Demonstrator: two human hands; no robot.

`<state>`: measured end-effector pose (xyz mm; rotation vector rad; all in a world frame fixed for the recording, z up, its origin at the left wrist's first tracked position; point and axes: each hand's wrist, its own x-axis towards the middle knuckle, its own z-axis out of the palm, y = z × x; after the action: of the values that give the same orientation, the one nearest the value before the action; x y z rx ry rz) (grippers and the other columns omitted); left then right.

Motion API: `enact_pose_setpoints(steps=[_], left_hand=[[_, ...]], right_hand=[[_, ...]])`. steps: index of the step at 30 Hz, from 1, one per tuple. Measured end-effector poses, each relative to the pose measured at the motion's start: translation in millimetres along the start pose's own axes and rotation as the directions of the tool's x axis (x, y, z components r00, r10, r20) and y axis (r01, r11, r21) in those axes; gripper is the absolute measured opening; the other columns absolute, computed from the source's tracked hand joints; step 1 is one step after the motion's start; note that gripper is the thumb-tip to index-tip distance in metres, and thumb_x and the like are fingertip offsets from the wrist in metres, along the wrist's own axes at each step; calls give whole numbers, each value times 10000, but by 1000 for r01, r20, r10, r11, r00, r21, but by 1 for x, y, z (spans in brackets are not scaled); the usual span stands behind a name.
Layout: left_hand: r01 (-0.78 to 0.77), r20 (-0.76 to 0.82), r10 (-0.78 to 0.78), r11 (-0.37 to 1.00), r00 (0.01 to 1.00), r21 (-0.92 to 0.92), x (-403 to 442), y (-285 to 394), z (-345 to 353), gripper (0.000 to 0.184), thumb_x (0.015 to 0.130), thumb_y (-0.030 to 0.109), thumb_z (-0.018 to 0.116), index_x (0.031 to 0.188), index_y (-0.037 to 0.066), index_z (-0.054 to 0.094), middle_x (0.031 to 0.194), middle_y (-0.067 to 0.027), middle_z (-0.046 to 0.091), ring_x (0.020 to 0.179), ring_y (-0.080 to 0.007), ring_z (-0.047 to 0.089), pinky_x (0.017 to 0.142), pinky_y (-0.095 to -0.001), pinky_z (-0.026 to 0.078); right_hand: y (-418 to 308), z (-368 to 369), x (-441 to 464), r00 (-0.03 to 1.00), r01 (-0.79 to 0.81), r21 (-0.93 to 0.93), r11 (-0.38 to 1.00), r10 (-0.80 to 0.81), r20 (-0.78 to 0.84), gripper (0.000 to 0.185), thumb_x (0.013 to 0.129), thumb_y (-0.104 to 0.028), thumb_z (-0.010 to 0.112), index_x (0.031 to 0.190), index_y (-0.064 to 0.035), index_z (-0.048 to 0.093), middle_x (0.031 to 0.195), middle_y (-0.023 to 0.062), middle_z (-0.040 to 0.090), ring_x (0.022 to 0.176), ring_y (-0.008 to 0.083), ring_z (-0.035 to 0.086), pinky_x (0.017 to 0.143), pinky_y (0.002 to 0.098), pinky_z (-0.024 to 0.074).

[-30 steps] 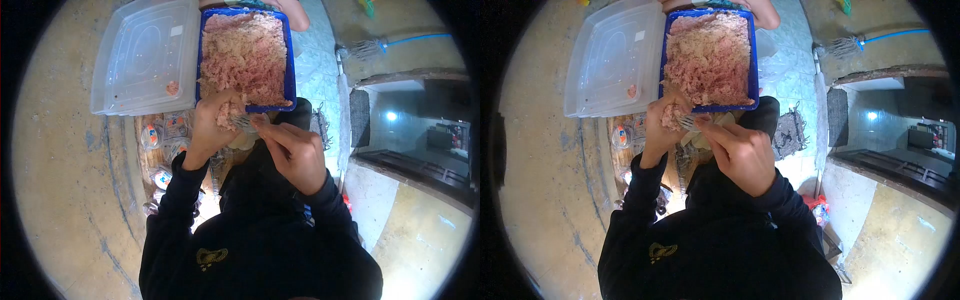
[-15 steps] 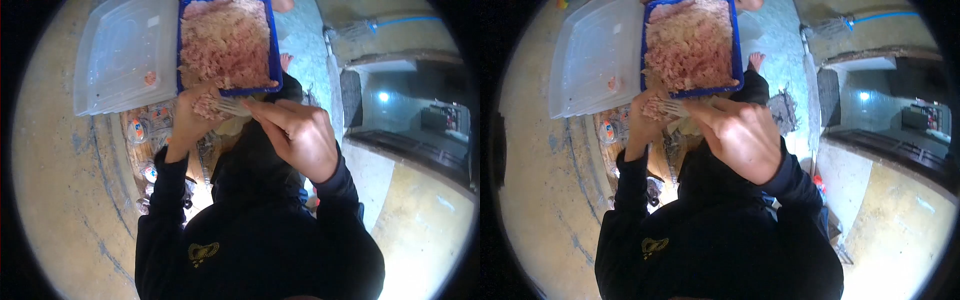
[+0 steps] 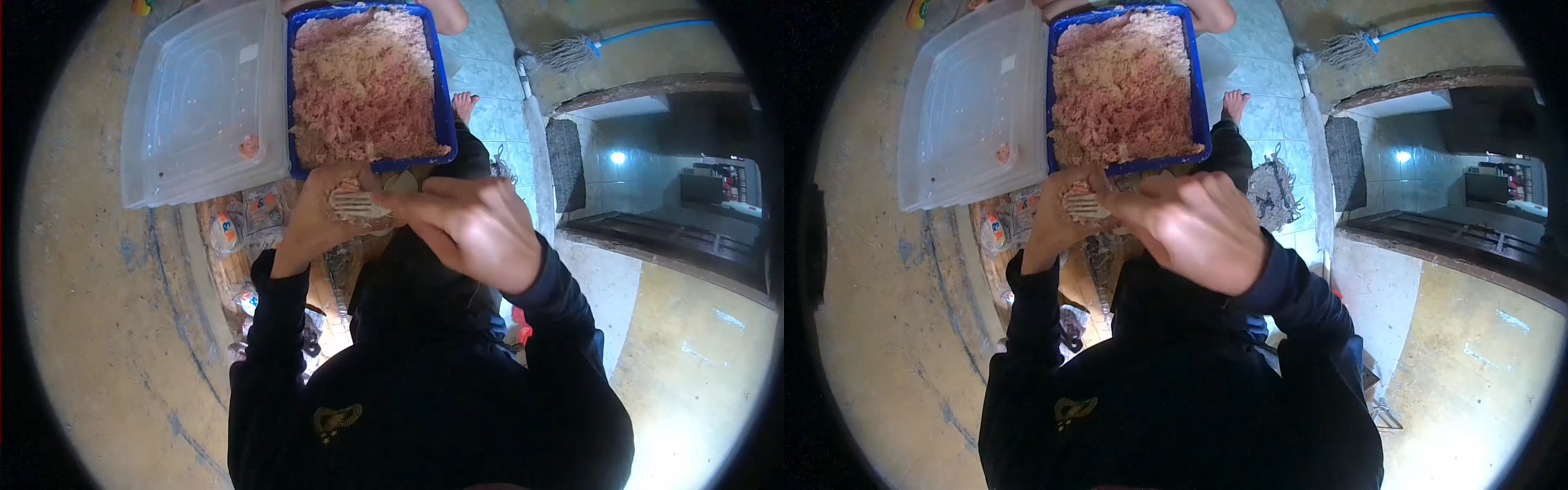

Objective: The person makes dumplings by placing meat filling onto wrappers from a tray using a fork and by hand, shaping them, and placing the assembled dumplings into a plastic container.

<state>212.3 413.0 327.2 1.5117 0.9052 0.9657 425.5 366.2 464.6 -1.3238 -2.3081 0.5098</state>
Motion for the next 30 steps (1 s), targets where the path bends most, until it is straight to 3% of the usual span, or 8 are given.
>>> enact_pose_setpoints(steps=[2,7,9,11,13,17,27,30], left_hand=[[90,233,-48,981,971,-171,7,11,-7,379,677,133,919,808,62,571,806,24,570,763,-69,526,684,-266,438],[71,236,-29,983,971,-168,4,15,-12,397,671,167,946,822,69,592,809,19,580,768,-70,529,702,-266,438],[68,246,-35,989,969,-128,4,17,-14,387,676,165,948,828,63,608,799,10,598,775,-80,546,725,-274,452],[67,200,-52,995,978,-68,2,12,-18,371,664,150,937,893,32,671,872,-24,682,841,-89,618,773,-283,492],[25,106,-7,985,994,-169,7,26,-6,394,657,141,930,951,20,698,933,-53,716,888,-103,651,812,-292,510],[-76,115,90,989,989,-127,12,-2,0,550,657,111,903,1161,1,710,1122,-112,756,1018,-147,702,915,-312,534],[58,161,-19,969,987,-240,13,19,3,356,707,97,844,1029,10,718,1093,-96,731,1009,-153,684,913,-321,530],[-150,85,164,978,983,-147,21,20,5,334,704,106,838,1000,27,706,1009,-81,727,945,-144,678,888,-311,527]], right_hand=[[13,6,3,999,52,5,999,-52,1,336,824,-6,753,1145,-103,780,699,75,645,572,253,644,543,370,513],[-1,-5,6,984,84,-85,993,-69,164,247,894,-102,731,1136,-130,776,770,70,706,581,246,674,534,371,540],[12,1,9,997,78,-2,997,-78,1,308,849,-18,734,1141,-103,782,733,97,660,586,251,638,543,383,502],[1,-6,2,998,7,-73,997,-3,59,310,851,-5,728,1144,-92,779,755,102,674,614,255,648,565,380,510],[-3,-1,-4,994,-87,121,989,94,-56,320,847,30,715,1144,-73,776,803,120,703,645,254,672,579,363,519],[-6,11,-9,993,-120,-1,993,120,-11,341,853,74,694,1164,-48,763,895,154,740,681,254,706,608,335,543],[2,13,-27,976,-105,91,990,120,-184,311,868,14,719,1158,-90,765,784,126,685,635,279,677,570,382,517],[-1,13,-27,978,-142,68,987,151,-146,332,863,22,723,1174,-86,761,799,134,694,641,275,685,568,374,520]])
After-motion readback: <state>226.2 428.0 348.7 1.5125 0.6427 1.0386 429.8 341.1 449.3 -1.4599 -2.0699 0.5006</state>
